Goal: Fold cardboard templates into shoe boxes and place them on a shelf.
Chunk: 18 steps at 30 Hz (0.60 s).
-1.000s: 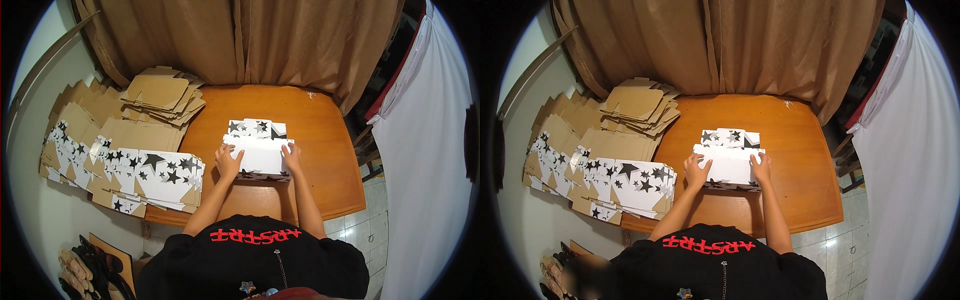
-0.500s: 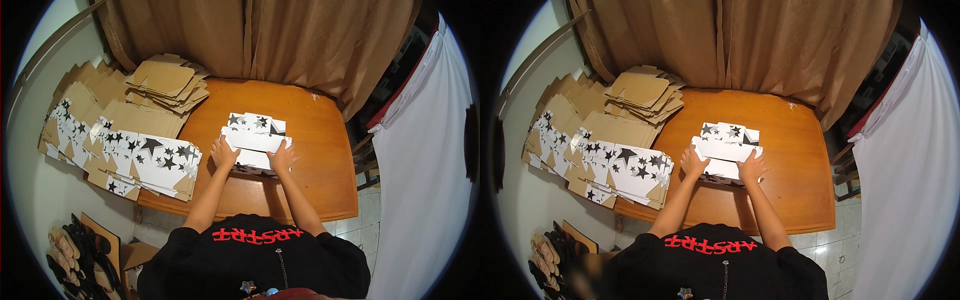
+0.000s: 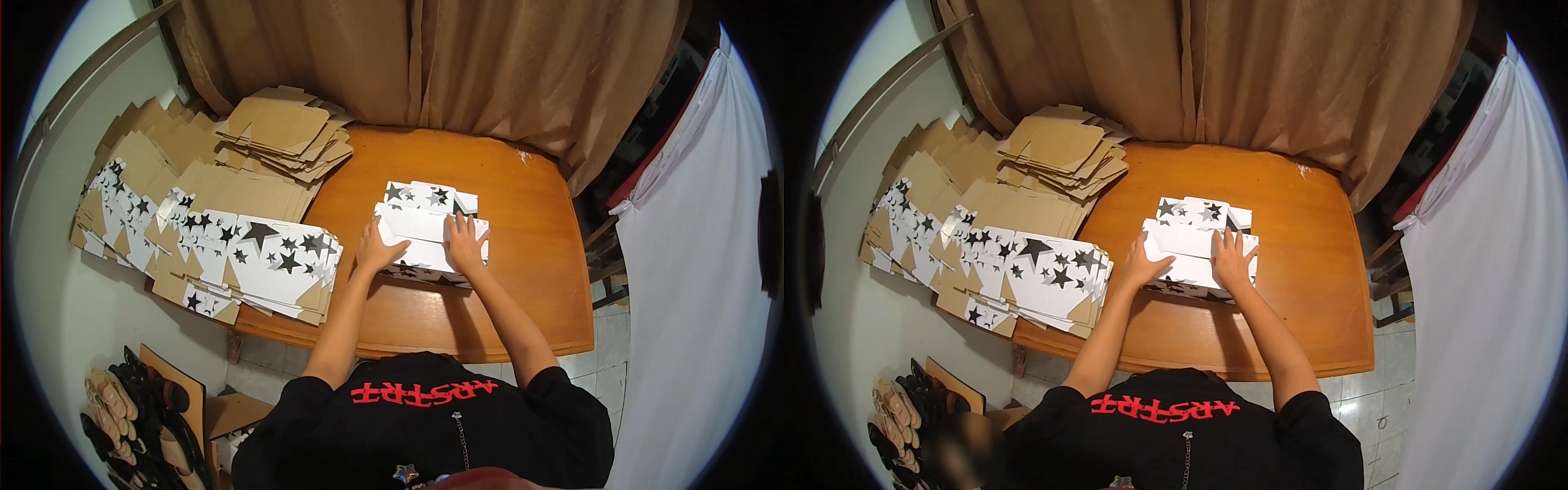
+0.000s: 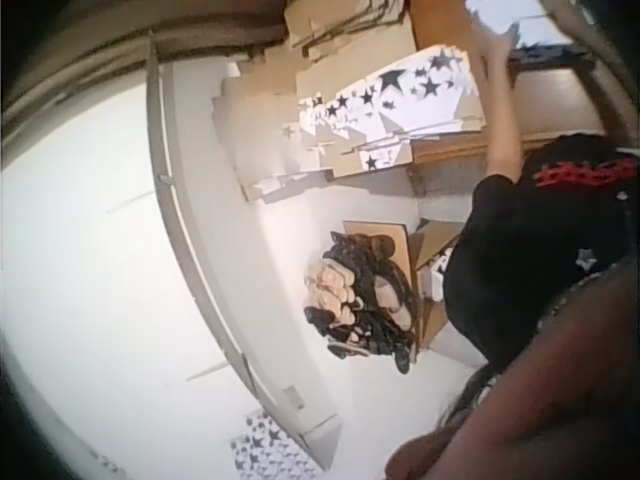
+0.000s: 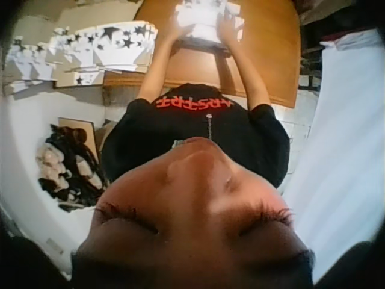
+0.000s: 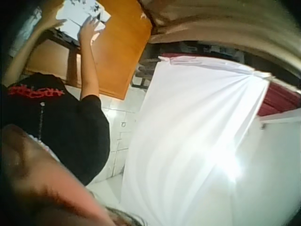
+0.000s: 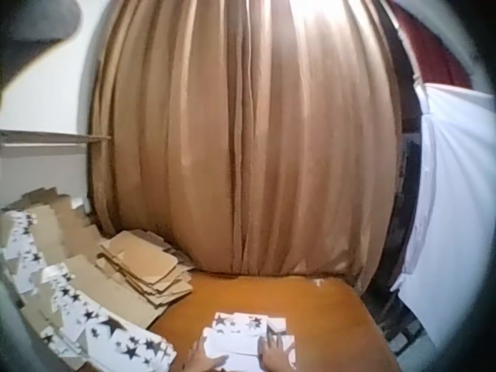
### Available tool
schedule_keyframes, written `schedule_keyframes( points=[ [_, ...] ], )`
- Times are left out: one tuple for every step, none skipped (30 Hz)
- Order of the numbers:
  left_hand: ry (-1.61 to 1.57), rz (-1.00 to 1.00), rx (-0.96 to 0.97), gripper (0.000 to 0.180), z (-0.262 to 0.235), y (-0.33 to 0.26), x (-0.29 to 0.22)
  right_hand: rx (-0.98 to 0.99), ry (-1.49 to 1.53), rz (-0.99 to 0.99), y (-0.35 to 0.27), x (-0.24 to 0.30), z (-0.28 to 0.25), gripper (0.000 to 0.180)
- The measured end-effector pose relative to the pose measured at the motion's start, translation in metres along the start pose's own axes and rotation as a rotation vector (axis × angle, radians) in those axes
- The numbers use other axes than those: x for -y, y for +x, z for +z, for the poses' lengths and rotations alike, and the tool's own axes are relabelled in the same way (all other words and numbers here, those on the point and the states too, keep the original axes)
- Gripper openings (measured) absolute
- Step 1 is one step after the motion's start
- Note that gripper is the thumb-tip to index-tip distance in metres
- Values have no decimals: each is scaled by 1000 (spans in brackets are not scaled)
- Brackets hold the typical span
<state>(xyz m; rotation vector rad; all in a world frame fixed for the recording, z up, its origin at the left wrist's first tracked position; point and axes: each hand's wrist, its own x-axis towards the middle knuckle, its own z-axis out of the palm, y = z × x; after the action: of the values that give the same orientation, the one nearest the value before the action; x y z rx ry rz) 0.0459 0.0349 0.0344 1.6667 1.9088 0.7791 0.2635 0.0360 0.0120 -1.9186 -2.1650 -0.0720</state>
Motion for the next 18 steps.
schedule_keyframes(
  points=[
    [-194, 62, 72, 99, -5, 2, 13, 22, -19, -16, 1, 4, -4, 64],
    [-388, 124, 148, 104, -7, 2, 26, 44, -38, -29, 2, 6, -7, 64],
    [-384, 124, 145, 104, -9, 0, 38, 61, -133, -73, 3, 7, -9, 64],
    [-474, 202, 184, 107, -10, -4, 51, 95, -149, -88, 5, 6, -14, 64],
    [-564, 279, 221, 109, -11, -8, 62, 130, -167, -107, 8, 7, -19, 65],
    [-559, 280, 220, 109, -10, -14, 72, 165, -185, -125, 11, 8, -23, 66],
    [-381, 300, 219, 107, -8, -20, 79, 183, -278, -152, 16, 4, -23, 75],
    [-203, 312, 209, 105, -4, -26, 90, 178, -275, -155, 24, 7, -27, 75],
    [-374, 191, 290, 101, 4, -29, 99, 266, -234, -150, 32, 9, -31, 81],
    [-544, 66, 369, 97, 17, -32, 109, 355, -191, -146, 38, 13, -33, 87],
    [-429, 95, 256, 87, 24, -36, 111, 364, -52, -200, 45, 14, -27, 104],
    [-425, 101, 261, 87, 29, -37, 114, 361, -49, -192, 45, 18, -19, 104],
    [-332, 155, 178, 82, 31, -38, 115, 381, -53, -258, 47, 36, -18, 110],
    [-242, 209, 93, 77, 35, -40, 117, 398, -59, -326, 48, 54, -19, 116],
    [-186, 168, -25, 73, 42, -41, 121, 421, -41, -342, 49, 69, -16, 122],
    [-187, 176, -21, 73, 41, -38, 122, 441, -24, -355, 51, 81, -13, 128],
    [-214, 155, 19, 72, 38, -35, 122, 446, -15, -363, 52, 93, -13, 129],
    [-240, 133, 59, 70, 35, -32, 122, 461, -16, -356, 54, 103, -13, 131]
  ],
)
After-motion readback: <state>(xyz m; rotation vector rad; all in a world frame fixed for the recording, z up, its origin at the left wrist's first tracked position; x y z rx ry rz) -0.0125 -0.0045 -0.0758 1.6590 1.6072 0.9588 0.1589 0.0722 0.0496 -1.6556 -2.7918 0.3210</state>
